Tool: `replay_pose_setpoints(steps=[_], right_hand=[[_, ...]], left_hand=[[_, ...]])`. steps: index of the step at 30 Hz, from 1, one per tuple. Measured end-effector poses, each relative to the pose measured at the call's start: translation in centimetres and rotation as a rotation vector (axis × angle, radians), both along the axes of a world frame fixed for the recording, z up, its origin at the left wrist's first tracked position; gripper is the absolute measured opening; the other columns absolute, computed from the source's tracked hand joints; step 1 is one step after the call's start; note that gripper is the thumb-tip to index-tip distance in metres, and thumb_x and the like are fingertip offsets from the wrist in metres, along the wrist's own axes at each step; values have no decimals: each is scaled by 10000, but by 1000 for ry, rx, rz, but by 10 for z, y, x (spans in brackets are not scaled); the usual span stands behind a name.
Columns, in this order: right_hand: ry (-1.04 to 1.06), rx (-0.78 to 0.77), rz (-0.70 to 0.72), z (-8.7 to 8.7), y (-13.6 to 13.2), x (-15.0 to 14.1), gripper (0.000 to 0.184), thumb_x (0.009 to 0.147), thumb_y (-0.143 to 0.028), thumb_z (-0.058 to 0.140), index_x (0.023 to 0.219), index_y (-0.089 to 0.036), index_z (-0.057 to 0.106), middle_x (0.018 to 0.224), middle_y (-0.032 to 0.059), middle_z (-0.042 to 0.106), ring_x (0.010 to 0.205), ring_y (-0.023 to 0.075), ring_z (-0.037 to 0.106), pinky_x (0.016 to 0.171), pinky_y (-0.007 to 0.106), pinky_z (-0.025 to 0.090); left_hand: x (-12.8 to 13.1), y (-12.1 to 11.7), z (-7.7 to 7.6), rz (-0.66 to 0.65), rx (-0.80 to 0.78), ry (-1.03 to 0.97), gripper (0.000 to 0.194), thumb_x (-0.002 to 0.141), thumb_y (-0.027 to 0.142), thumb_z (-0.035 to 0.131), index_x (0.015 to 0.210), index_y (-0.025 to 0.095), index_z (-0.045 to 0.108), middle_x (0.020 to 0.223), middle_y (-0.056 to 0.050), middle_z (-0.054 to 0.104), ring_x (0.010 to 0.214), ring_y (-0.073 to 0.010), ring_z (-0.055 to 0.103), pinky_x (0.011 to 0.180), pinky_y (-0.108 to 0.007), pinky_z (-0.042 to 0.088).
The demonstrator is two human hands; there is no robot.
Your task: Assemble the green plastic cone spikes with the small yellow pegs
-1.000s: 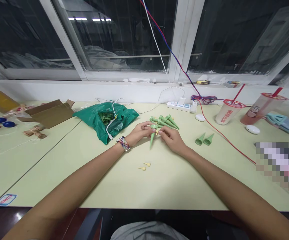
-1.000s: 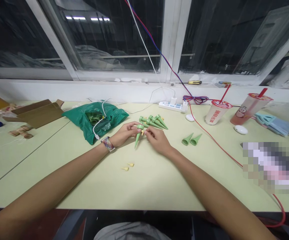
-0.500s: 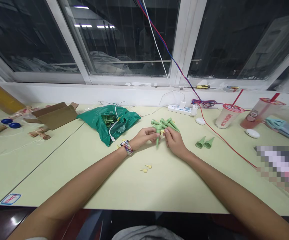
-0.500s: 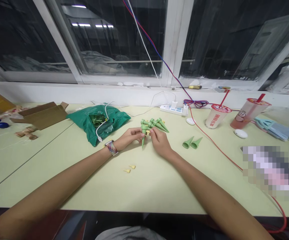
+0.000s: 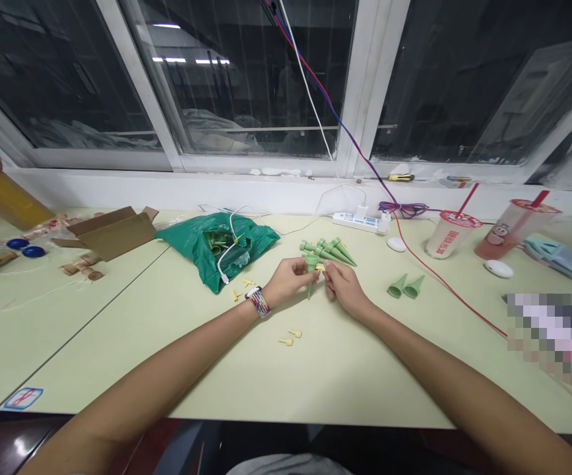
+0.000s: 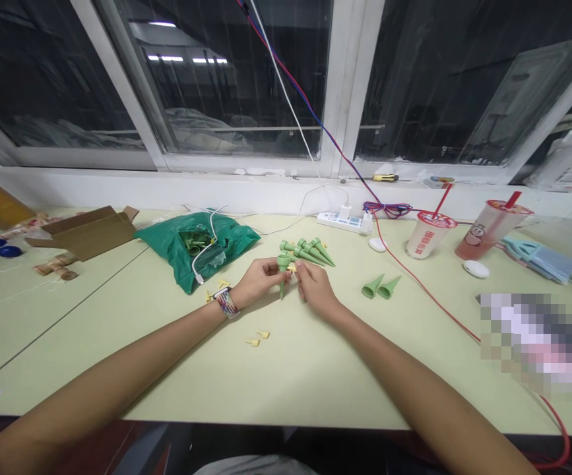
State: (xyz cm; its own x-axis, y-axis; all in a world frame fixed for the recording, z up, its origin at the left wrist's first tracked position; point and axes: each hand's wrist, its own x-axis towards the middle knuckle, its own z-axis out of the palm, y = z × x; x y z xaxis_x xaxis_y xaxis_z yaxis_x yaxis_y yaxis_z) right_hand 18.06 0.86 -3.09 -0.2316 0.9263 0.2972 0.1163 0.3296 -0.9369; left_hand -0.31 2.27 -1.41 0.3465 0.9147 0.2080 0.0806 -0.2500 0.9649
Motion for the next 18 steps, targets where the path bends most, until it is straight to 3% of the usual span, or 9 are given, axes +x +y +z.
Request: replay_pose_setpoints(steps=[3, 6, 8, 11, 13, 14, 18], right_hand=[[-106, 158, -18, 5, -3, 5, 361, 1045, -513, 467, 801, -250, 508, 614, -20, 529, 550, 173, 481, 603, 327, 383], [-150, 239, -15, 10, -3, 7, 336, 1033, -478, 499, 789, -248, 512, 641, -4, 535, 597, 181, 477, 639, 334, 390], [-72, 157, 5, 10, -1, 4, 395, 1023, -504, 495, 726, -246, 466, 606, -14, 469, 565, 167, 433, 597, 321, 373], [79, -135, 92, 9, 2, -1, 453, 1008, -561, 453, 682, -258, 366, 554, -58, 297, 471, 137, 291, 478, 291, 268], [54, -171, 100, 8, 3, -2, 454, 1020, -561, 400, 685, -261, 340, 559, -61, 271, 464, 135, 264, 461, 287, 245], [-14, -85, 72, 8, 2, -1, 446, 1032, -546, 384, 694, -257, 355, 573, -47, 314, 484, 142, 304, 478, 291, 272], [-422, 494, -93, 10, -1, 10, 336, 1061, -440, 395, 816, -231, 493, 760, 38, 542, 640, 186, 482, 600, 326, 369]], left_hand=[[-1, -1, 3, -51, -38, -44, 353, 813, 441, 808, 898, 104, 748, 826, -82, 727, 753, -169, 653, 729, -293, 518], [-1, -3, 6, -76, -60, -65, 356, 812, 451, 811, 869, 107, 743, 785, -70, 711, 727, -161, 642, 712, -288, 511], [0, -4, 8, -56, -45, -56, 343, 793, 434, 822, 879, 112, 742, 798, -67, 716, 731, -163, 644, 718, -290, 515], [2, -6, 8, 69, 39, 14, 307, 756, 402, 842, 834, 124, 737, 757, -50, 701, 706, -163, 626, 674, -278, 494], [2, -7, 9, 116, 72, 35, 296, 743, 394, 852, 803, 127, 738, 723, -43, 686, 693, -162, 614, 656, -272, 483], [2, -7, 9, 91, 59, 21, 298, 748, 397, 850, 809, 124, 744, 728, -48, 688, 701, -165, 618, 669, -276, 489], [-1, -8, 9, -135, -129, -140, 332, 811, 414, 818, 917, 104, 768, 832, -89, 722, 761, -169, 650, 756, -297, 520]])
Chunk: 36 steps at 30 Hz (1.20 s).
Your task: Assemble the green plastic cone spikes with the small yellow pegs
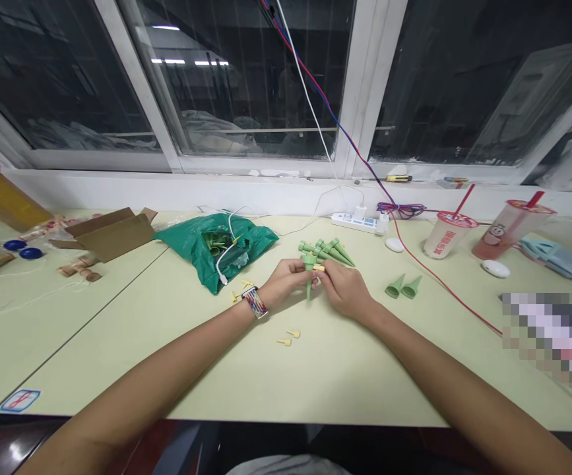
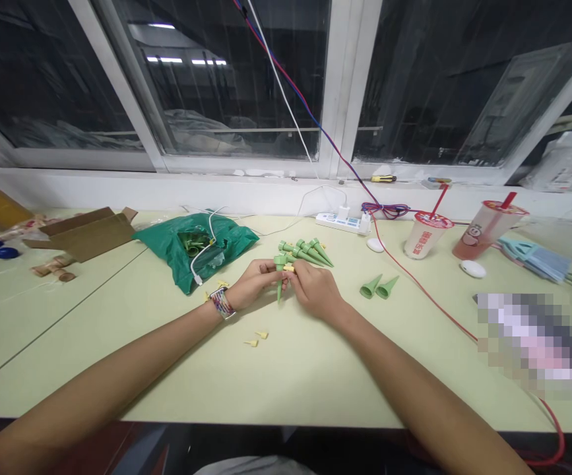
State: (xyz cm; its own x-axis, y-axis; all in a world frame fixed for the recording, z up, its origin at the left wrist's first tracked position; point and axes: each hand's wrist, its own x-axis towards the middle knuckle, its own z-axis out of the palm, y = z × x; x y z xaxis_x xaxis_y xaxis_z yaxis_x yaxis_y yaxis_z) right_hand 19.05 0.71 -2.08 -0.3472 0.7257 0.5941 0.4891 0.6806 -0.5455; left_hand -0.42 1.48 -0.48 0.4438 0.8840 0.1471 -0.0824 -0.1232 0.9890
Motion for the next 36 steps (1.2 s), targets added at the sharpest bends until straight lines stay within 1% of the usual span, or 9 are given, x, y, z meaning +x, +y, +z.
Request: replay_pose_setpoints(steps=[3, 7, 13, 16, 18, 22, 26, 31, 36], right_hand=[[-129, 168, -25, 1, 0, 7, 296, 1074, -367, 360, 882, -222, 532, 827, 67, 575, 671, 200, 509, 611, 341, 364], [-7, 106, 15, 2, -3, 5, 358, 1079, -390, 368, 780, -236, 491, 762, 49, 529, 680, 203, 491, 643, 345, 375], [548, -406, 92, 0, -14, -22, 485, 1019, -580, 467, 678, -252, 362, 599, -26, 329, 542, 157, 324, 523, 303, 287], [650, -622, 132, 0, -14, -28, 534, 996, -637, 457, 664, -263, 270, 577, -58, 216, 496, 132, 227, 477, 287, 213], [515, -497, 92, 2, -12, -24, 507, 1017, -605, 430, 668, -253, 323, 603, -33, 304, 535, 146, 305, 513, 293, 271], [71, -24, -11, 8, -9, -5, 335, 1029, -437, 459, 761, -236, 452, 725, 26, 484, 640, 185, 430, 617, 324, 321], [-138, 164, -39, 10, -5, 2, 241, 1022, -330, 440, 803, -231, 454, 745, 35, 511, 613, 177, 430, 598, 329, 280], [-145, 157, -33, 10, -4, 0, 211, 1003, -308, 453, 806, -234, 431, 730, 22, 508, 604, 171, 425, 587, 329, 257], [129, -129, 73, 6, -8, -8, 297, 996, -343, 467, 734, -243, 370, 667, -1, 501, 601, 169, 421, 598, 315, 302]], left_hand=[[-1, -2, 2, -51, -51, -53, 331, 826, 405, 819, 942, 99, 770, 848, -95, 720, 767, -160, 648, 756, -287, 512], [2, -6, 11, -58, 65, 7, 334, 842, 437, 805, 884, 109, 756, 805, -82, 706, 758, -164, 638, 761, -295, 511], [0, -7, 18, 101, 209, 159, 345, 808, 458, 811, 826, 127, 716, 755, -62, 692, 716, -168, 629, 669, -276, 484], [-3, -7, 16, 170, 231, 186, 318, 791, 425, 822, 811, 126, 716, 734, -50, 687, 694, -158, 613, 644, -263, 460], [-3, -6, 13, 92, 158, 128, 303, 800, 408, 816, 794, 122, 718, 747, -59, 694, 711, -160, 625, 688, -274, 482], [-1, -5, 8, -40, -160, -101, 305, 757, 375, 852, 759, 108, 705, 721, -68, 679, 660, -151, 626, 666, -287, 494], [-1, -4, 6, -58, -266, -175, 299, 716, 322, 884, 716, 97, 688, 690, -70, 670, 620, -143, 621, 627, -282, 491], [-2, -5, 9, -115, -308, -164, 283, 721, 314, 881, 721, 96, 701, 689, -64, 664, 615, -140, 615, 620, -283, 488], [0, -7, 14, -94, -186, -76, 315, 749, 377, 869, 762, 99, 721, 708, -75, 677, 658, -152, 623, 663, -286, 486]])
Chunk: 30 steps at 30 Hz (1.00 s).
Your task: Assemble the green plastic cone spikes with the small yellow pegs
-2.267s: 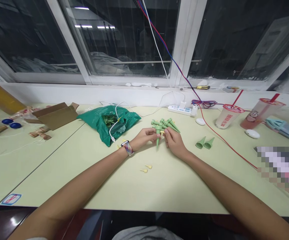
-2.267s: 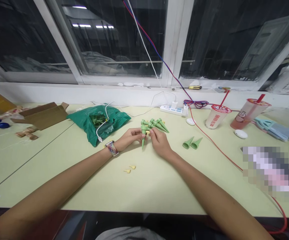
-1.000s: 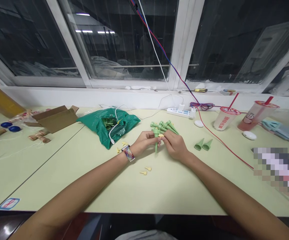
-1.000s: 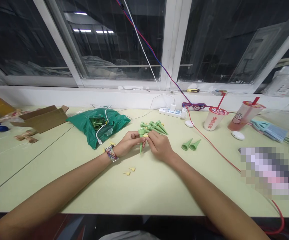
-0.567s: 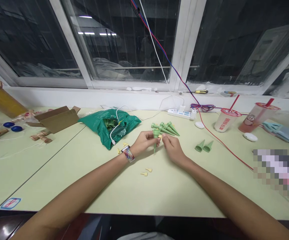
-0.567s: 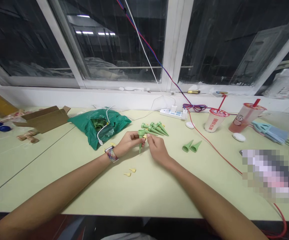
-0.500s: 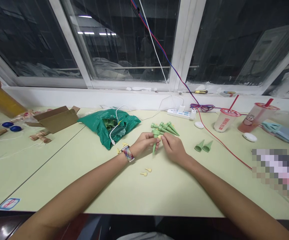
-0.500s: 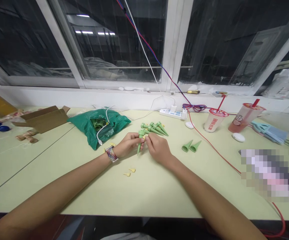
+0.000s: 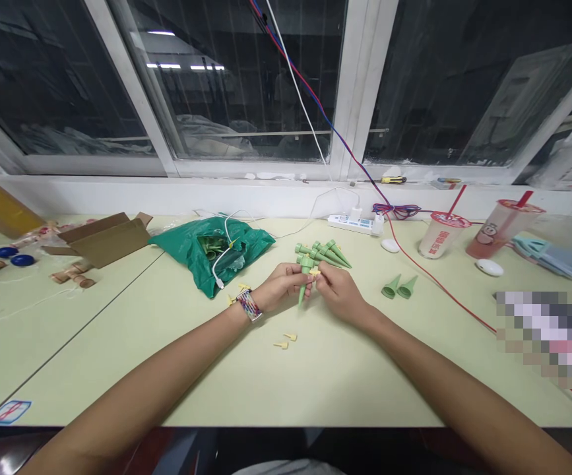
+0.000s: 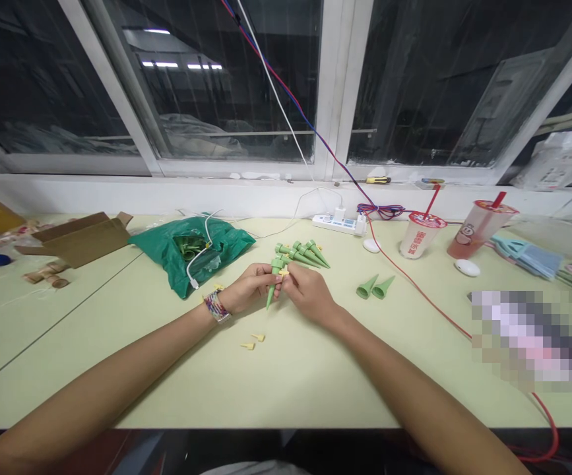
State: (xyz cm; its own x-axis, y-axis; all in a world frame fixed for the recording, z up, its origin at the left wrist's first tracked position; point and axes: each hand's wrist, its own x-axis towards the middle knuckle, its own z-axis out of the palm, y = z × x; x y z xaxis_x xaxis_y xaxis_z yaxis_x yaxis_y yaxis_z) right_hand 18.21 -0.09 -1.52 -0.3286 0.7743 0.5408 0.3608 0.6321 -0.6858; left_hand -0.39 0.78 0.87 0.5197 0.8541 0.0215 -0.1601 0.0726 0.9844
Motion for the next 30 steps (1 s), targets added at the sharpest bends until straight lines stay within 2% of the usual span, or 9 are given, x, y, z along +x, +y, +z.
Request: replay_pose_setpoints(steps=[3, 6, 8, 10, 12, 16, 20, 25, 30], right_hand=[[315, -297, 75, 1, -1, -9, 348, 977, -404, 488, 692, -246, 364, 601, -25, 441, 549, 146, 382, 557, 292, 323], [556, -736, 220, 6, 1, -12, 371, 926, -399, 509, 665, -254, 288, 540, -87, 253, 455, 97, 187, 462, 258, 215], [596, -981, 348, 9, 3, -11, 361, 899, -381, 506, 670, -257, 256, 539, -110, 184, 446, 85, 97, 435, 250, 164], [573, -1057, 385, 11, 3, -10, 334, 901, -381, 480, 676, -257, 268, 538, -113, 177, 444, 88, 95, 430, 248, 183], [497, -920, 273, 10, 1, -10, 313, 933, -397, 440, 686, -258, 306, 537, -98, 206, 436, 103, 174, 442, 255, 227], [76, -183, -49, 6, -5, -5, 250, 991, -395, 462, 792, -243, 448, 662, -6, 486, 557, 166, 433, 546, 302, 323], [-272, 244, -145, 3, 4, 8, 201, 1018, -350, 448, 868, -228, 505, 770, 52, 576, 611, 187, 475, 601, 332, 312], [-370, 377, -84, 3, 18, 17, 260, 1012, -373, 466, 799, -227, 498, 745, 58, 560, 650, 193, 484, 621, 331, 297], [-225, 184, -39, 0, 11, 13, 245, 1020, -383, 460, 816, -248, 455, 681, 16, 513, 593, 186, 435, 610, 327, 288]], left_hand=[[2, -1, 1, 66, 171, 81, 323, 798, 419, 816, 862, 112, 737, 757, -73, 691, 707, -171, 633, 715, -302, 491], [1, -3, 0, 260, 433, 282, 259, 794, 390, 790, 786, 147, 701, 696, -30, 628, 666, -155, 558, 672, -286, 447], [0, -4, -1, 392, 622, 423, 239, 773, 334, 788, 676, 176, 637, 651, -3, 561, 647, -140, 483, 652, -273, 411], [-1, -5, -2, 442, 692, 465, 259, 768, 309, 781, 630, 187, 598, 636, 5, 534, 644, -136, 455, 657, -271, 407], [-1, -3, -1, 373, 574, 386, 230, 788, 333, 770, 680, 177, 639, 650, -7, 575, 648, -142, 500, 671, -277, 436], [-3, 2, 0, 129, 136, 92, 288, 789, 392, 803, 798, 118, 713, 748, -64, 678, 679, -157, 617, 699, -295, 495], [-6, 5, -2, 50, -68, -35, 274, 743, 327, 863, 761, 99, 713, 748, -80, 690, 661, -143, 637, 685, -284, 495], [-4, 3, -3, -24, -181, -42, 255, 729, 293, 875, 725, 98, 711, 708, -78, 680, 639, -144, 629, 633, -276, 477], [-5, 4, -2, -14, -90, -8, 262, 767, 329, 862, 808, 94, 751, 721, -75, 687, 672, -135, 621, 703, -269, 489]])
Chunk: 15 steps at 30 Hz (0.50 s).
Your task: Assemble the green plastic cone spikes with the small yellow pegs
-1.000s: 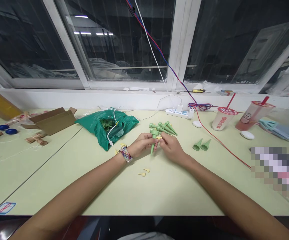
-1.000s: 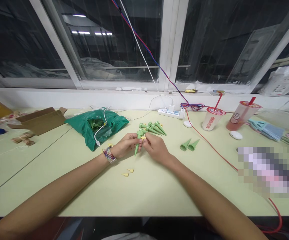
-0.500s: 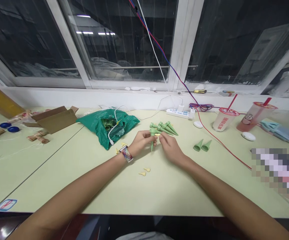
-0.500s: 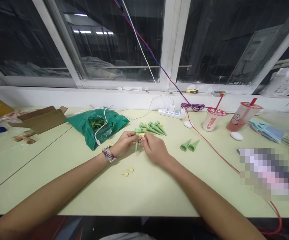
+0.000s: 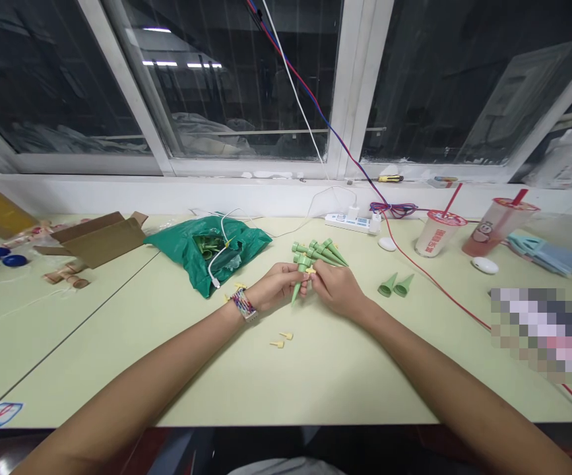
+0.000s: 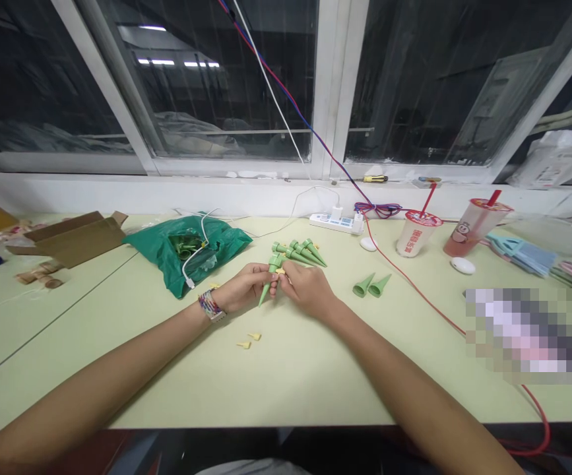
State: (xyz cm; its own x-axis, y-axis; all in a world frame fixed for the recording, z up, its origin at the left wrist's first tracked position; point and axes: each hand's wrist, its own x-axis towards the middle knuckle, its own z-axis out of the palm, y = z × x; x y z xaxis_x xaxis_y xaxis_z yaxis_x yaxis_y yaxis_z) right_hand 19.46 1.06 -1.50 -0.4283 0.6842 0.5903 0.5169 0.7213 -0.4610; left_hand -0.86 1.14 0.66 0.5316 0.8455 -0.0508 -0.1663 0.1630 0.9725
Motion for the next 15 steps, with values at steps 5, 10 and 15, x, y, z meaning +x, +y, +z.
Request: replay_pose_setpoints(steps=[5, 10, 15], right_hand=[[262, -236, 54, -2, -9, -10, 291, 1020, -409, 484, 786, -251, 412, 662, -10, 496, 586, 173, 425, 609, 318, 319], [698, -852, 255, 2, -11, -23, 367, 969, -453, 499, 704, -250, 347, 524, -81, 297, 438, 99, 217, 459, 265, 176], [846, -1326, 497, 15, -8, -16, 340, 905, -406, 564, 707, -237, 344, 480, -128, 229, 397, 58, 89, 425, 246, 122]], left_hand=[[-3, 3, 1, 30, 221, 116, 269, 835, 371, 801, 901, 114, 758, 770, -73, 706, 728, -149, 641, 730, -262, 480], [-1, 0, 3, 125, 437, 266, 294, 819, 409, 778, 806, 127, 696, 734, -62, 689, 699, -167, 624, 682, -276, 478], [1, -3, 1, 371, 736, 504, 269, 801, 352, 747, 678, 154, 613, 621, 22, 528, 619, -113, 465, 587, -237, 375]])
